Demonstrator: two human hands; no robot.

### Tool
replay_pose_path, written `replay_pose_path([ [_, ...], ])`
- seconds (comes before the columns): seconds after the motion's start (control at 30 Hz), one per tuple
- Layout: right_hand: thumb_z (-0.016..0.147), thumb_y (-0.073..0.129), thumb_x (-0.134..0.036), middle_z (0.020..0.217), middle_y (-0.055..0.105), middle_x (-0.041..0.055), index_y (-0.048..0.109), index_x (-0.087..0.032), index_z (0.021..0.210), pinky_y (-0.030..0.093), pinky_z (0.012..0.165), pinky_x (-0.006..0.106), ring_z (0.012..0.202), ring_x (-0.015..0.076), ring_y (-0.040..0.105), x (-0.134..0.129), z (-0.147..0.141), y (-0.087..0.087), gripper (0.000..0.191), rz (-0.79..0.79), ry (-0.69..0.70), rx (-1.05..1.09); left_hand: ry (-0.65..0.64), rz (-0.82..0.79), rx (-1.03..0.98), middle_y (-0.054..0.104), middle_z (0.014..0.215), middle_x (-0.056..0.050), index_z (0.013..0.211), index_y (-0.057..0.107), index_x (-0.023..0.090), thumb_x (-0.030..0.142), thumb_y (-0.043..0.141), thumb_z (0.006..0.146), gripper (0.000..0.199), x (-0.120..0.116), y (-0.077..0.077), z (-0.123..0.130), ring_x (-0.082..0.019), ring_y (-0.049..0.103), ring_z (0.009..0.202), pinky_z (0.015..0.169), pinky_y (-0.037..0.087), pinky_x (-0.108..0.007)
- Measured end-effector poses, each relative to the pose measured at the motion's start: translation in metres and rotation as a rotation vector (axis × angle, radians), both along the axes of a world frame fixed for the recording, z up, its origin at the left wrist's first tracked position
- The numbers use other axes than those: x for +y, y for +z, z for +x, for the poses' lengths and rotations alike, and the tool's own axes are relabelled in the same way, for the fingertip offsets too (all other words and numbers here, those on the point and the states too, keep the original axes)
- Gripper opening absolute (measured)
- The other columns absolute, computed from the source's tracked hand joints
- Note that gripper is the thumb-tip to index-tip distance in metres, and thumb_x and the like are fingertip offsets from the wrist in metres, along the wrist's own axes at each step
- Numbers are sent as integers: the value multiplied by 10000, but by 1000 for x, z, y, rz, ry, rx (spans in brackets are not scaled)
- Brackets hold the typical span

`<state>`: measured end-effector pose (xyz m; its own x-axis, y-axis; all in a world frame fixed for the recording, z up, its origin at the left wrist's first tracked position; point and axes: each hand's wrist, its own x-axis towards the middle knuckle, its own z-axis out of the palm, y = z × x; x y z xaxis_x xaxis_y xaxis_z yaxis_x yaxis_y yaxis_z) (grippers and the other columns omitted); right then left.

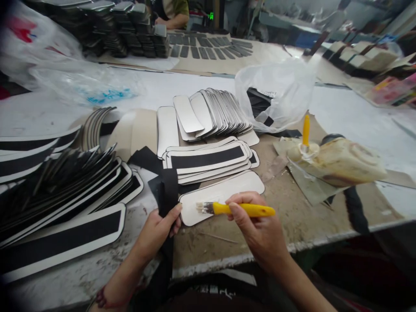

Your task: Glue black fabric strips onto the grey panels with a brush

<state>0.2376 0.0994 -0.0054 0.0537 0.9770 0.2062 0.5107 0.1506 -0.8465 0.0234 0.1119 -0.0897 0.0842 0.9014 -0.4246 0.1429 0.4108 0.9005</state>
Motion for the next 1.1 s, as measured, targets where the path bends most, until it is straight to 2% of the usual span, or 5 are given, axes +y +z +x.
replay_pose_path([
  [0.13,878,543,-343,693,623,21,596,-195,816,498,587,270,628,161,614,5,-15,-15,169,-137,56,180,4,-3,1,498,425,-5,504,527,172,530,490,804,468,-1,2,-1,-113,447,402,434,356,-223],
  [0.3,874,541,-342,738,603,22,591,-195,804,477,572,264,622,151,590,10,9,-21,170,-64,-20,-18,4,-5,46,497,425,-2,505,529,172,559,518,776,473,-1,4,-1,-113,442,402,428,343,-228],
  [0.63,872,538,-220,831,601,42,567,-203,859,471,751,301,796,174,584,26,79,-10,36,267,-57,-486,-11,-25,87,502,441,2,516,527,180,622,518,734,492,1,7,-1,-129,443,421,450,337,-254],
  [0.93,857,550,-157,860,607,51,562,-195,914,476,777,297,835,175,594,16,91,1,70,319,4,-544,-69,-13,213,480,425,0,459,513,186,619,467,754,527,5,15,-5,-138,443,450,515,342,-268],
  [1.1,855,559,-216,880,624,47,584,-209,906,476,804,318,845,189,605,1,89,19,58,310,-69,-559,-89,-8,221,479,430,2,462,509,187,617,472,758,524,5,15,-13,-138,450,464,528,345,-265],
])
